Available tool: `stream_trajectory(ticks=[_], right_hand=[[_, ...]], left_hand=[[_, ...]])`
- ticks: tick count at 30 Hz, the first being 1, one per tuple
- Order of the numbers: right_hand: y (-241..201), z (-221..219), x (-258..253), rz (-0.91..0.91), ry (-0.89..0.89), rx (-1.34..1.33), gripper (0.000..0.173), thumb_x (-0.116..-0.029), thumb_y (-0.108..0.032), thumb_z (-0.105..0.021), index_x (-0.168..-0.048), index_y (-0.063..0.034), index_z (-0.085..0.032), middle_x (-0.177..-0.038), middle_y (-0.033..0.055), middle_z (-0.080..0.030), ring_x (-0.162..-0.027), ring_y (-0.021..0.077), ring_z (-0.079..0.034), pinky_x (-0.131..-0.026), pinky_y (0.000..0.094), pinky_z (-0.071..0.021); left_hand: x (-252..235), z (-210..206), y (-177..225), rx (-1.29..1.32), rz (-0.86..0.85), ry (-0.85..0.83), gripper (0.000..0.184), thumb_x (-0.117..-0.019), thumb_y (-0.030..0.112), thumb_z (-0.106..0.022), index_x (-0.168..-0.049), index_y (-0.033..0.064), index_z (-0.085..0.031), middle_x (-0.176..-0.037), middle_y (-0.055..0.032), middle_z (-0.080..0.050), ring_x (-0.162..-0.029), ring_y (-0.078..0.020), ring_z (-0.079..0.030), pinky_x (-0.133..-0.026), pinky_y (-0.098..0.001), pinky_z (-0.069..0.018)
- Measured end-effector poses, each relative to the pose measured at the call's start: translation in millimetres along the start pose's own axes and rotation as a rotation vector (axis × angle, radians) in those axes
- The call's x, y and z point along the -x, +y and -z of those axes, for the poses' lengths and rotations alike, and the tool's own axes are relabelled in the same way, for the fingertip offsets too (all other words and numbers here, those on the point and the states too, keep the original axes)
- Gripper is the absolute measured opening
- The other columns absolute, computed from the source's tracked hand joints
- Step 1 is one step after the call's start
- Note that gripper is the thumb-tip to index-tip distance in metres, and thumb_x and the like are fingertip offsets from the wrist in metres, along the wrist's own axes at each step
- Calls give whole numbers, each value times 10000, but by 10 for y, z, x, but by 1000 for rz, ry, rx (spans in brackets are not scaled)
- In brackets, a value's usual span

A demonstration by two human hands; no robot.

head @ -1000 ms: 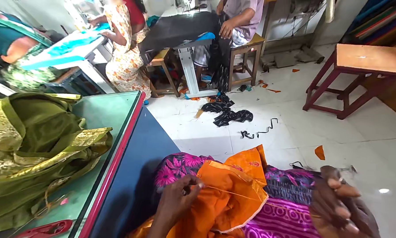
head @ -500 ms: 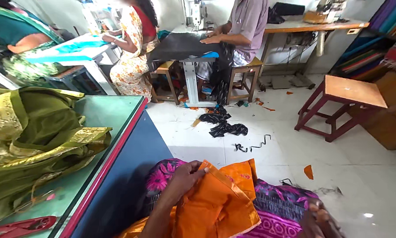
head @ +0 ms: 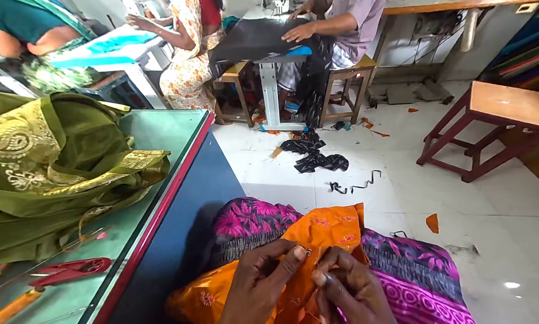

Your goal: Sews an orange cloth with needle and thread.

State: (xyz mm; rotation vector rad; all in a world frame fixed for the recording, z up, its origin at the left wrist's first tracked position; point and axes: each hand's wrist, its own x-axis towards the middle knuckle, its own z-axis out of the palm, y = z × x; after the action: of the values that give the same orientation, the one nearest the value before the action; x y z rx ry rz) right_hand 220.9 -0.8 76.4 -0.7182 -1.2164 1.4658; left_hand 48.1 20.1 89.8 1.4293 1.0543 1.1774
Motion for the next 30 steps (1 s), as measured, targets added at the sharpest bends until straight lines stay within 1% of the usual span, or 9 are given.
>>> stream_trajectory(ticks=[3, 7, 15, 18, 20, 22, 26, 28, 30], right_hand=[[-8, 38, -2, -51, -19, 38, 42, -1046, -177, -567, -1034, -137, -570, -702, -132, -643, -553, -75, -572, -486, 111, -463], [0, 52, -26, -76, -18, 29, 16, -1040, -149, -571, -1025, -143, -570, -687, -131, -636, -538, -69, -569, -479, 115, -462], [-20, 70, -85, -125, -46, 47, 20, -1035, -136, -574, -1020, -146, -565, -679, -145, -622, -532, -89, -539, -474, 100, -429], [-16, 108, -91, -105, -73, 67, 24, -1036, -153, -577, -1017, -140, -570, -677, -149, -602, -544, -98, -526, -489, 96, -427], [-13, 127, -99, -94, -90, 84, 32, -1038, -155, -575, -1016, -133, -565, -677, -146, -593, -550, -99, -519, -496, 98, -422], [-12, 128, -104, -101, -88, 104, 31, -1035, -148, -577, -1012, -131, -563, -675, -145, -590, -546, -97, -515, -492, 99, -420], [-36, 120, -117, -128, -89, 141, 28, -1035, -137, -574, -1017, -119, -564, -669, -141, -583, -542, -96, -505, -493, 101, -412], [-38, 111, -120, -134, -82, 144, 25, -1033, -135, -575, -1019, -118, -563, -666, -144, -580, -540, -97, -503, -491, 101, -411], [-32, 100, -116, -126, -79, 142, 30, -1032, -140, -578, -1019, -116, -566, -667, -142, -579, -541, -98, -505, -492, 101, -414]], left_hand=[[6, -21, -55, 8, -8, 35, 224, -998, 238, -605, -927, 105, -771, -832, 105, -688, -697, 65, -588, -621, -112, -488], [-5, -35, -89, 26, 0, 58, 206, -982, 249, -624, -915, 121, -771, -816, 129, -675, -644, 92, -541, -569, -90, -446], [-15, -7, -138, 47, -1, 44, 207, -985, 278, -626, -926, 131, -759, -806, 149, -645, -627, 109, -507, -553, -75, -419], [-10, -19, -166, 66, -3, 48, 187, -982, 252, -626, -925, 126, -752, -807, 150, -644, -641, 108, -517, -567, -77, -432], [-13, -26, -182, 78, -5, 46, 169, -982, 245, -633, -945, 126, -747, -817, 152, -647, -631, 111, -511, -557, -75, -428], [-10, -35, -185, 88, -3, 48, 139, -975, 240, -643, -956, 133, -730, -827, 156, -632, -627, 112, -497, -552, -73, -419], [-6, -25, -176, 123, 9, 53, 122, -976, 230, -642, -960, 140, -722, -803, 162, -618, -614, 113, -487, -544, -69, -408], [-3, -20, -156, 132, 22, 51, 116, -979, 225, -636, -955, 147, -718, -795, 165, -614, -606, 111, -488, -536, -70, -410], [2, -23, -146, 157, 32, 57, 106, -976, 212, -631, -944, 158, -717, -800, 165, -627, -621, 105, -517, -556, -78, -440]])
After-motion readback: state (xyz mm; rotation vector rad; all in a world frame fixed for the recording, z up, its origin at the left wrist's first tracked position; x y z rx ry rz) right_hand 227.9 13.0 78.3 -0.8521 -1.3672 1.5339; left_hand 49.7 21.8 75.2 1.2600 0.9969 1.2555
